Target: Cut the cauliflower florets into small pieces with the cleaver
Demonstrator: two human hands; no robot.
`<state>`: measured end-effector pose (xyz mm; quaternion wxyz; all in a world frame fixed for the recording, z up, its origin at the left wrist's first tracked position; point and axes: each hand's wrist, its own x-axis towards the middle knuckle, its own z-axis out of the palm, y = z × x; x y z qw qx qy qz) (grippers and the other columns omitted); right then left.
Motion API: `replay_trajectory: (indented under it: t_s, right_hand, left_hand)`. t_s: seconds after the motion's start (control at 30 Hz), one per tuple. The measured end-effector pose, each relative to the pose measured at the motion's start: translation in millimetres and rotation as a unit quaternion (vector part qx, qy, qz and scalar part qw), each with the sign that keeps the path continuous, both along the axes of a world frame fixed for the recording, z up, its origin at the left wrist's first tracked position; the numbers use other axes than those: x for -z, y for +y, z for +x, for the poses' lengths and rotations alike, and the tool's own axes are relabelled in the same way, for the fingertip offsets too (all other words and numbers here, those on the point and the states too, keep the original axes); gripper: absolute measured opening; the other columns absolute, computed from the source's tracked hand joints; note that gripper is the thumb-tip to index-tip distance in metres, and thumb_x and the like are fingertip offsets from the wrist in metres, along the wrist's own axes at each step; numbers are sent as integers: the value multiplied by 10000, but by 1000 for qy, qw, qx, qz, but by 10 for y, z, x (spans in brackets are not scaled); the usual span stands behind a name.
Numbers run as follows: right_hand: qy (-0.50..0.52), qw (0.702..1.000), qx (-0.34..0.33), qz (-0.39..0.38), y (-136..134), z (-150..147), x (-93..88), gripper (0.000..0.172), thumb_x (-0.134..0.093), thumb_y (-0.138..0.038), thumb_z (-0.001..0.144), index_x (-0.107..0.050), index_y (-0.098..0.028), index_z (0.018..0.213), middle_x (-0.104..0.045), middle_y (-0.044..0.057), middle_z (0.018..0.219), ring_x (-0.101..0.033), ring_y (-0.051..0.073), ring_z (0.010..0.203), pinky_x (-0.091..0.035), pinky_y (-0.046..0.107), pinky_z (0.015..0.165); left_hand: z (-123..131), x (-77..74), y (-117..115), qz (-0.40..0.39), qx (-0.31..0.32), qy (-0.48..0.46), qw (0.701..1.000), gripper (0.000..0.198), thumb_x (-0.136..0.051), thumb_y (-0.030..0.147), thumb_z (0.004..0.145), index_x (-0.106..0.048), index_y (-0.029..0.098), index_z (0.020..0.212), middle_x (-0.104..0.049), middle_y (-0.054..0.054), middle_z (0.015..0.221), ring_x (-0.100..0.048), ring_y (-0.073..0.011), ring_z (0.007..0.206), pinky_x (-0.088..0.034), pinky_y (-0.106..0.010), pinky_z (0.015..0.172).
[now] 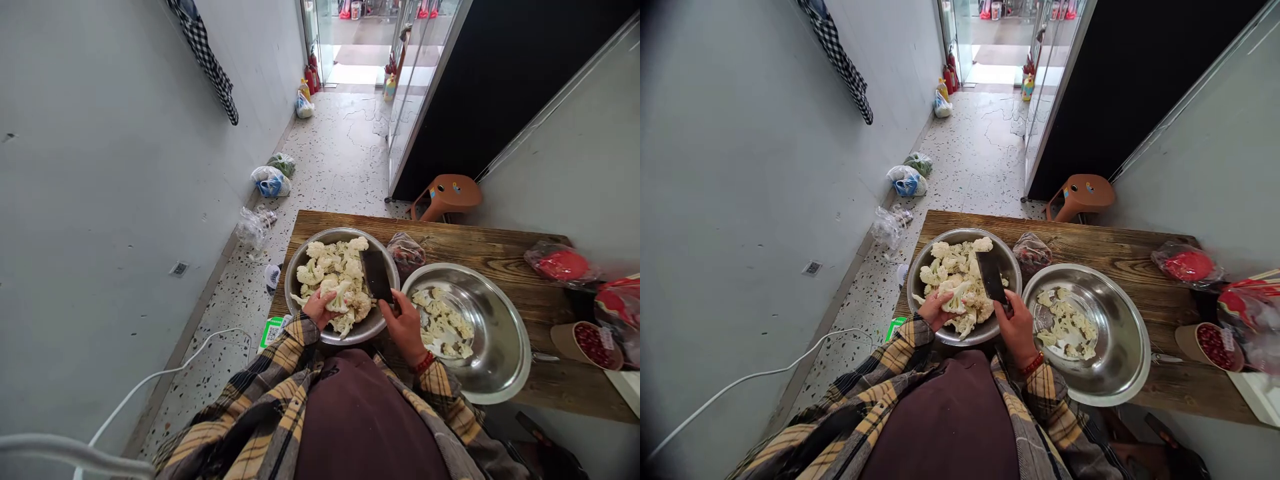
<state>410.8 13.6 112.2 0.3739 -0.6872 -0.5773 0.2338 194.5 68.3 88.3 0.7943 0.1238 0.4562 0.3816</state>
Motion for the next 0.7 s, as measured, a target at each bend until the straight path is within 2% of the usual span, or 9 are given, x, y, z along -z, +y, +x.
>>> replay_trajectory:
  t_s: [0.07, 0.13, 0.27, 0.43, 0.57, 0.7]
  right_hand:
    - [3, 1000, 4, -2, -65, -30, -98, 344, -535, -415, 876, -589, -180, 1122, -678, 82, 980, -625, 203, 835, -497, 325, 759]
    - [-12, 1000, -20, -18, -101, -72, -147, 309, -473, -390, 919, -598, -185, 1113, -690, 80, 961, -638, 203, 830, -494, 317, 752]
    - [-99, 990, -103, -18, -107, -156, -169, 323, -384, -309, 965, -609, -198, 1168, -689, 93, 1060, -649, 212, 954, -481, 304, 806]
    - [-200, 969, -144, -17, -80, -208, -162, 330, -406, -226, 945, -608, -210, 1205, -701, 77, 955, -658, 193, 868, -476, 267, 724]
    - [-188, 969, -163, -10, -70, -177, -147, 311, -427, -197, 928, -605, -220, 1182, -701, 69, 1035, -657, 188, 933, -486, 273, 783]
    - [-163, 973, -164, -7, -83, -141, -62, 293, -427, -202, 931, -608, -228, 1160, -707, 55, 1067, -666, 179, 942, -487, 272, 816]
  left_hand:
    - [48, 10, 14, 4, 8, 7, 1000, 452, -799, 274, 642, -562, 157, 1009, -672, -66, 877, -679, -227, 785, -597, -438, 676]
    - [100, 16, 27, 11, 16, 14, 1000, 443, -794, 293, 651, -563, 163, 1006, -670, -59, 868, -677, -230, 792, -595, -443, 684]
    - [212, -5, 37, 23, 39, 13, 999, 413, -787, 328, 657, -582, 165, 977, -675, -60, 852, -676, -243, 821, -590, -454, 724]
    - [321, -112, 16, 35, 65, -10, 997, 476, -778, 339, 656, -600, 224, 1083, -706, -89, 973, -658, -301, 973, -565, -477, 790]
    - [333, -154, -7, 56, 75, -13, 995, 509, -775, 331, 658, -601, 251, 1130, -714, -98, 1014, -652, -321, 1000, -556, -487, 795]
    - [331, -111, -22, 78, 81, -3, 994, 488, -780, 335, 651, -618, 234, 1101, -727, -95, 968, -666, -318, 966, -560, -481, 788]
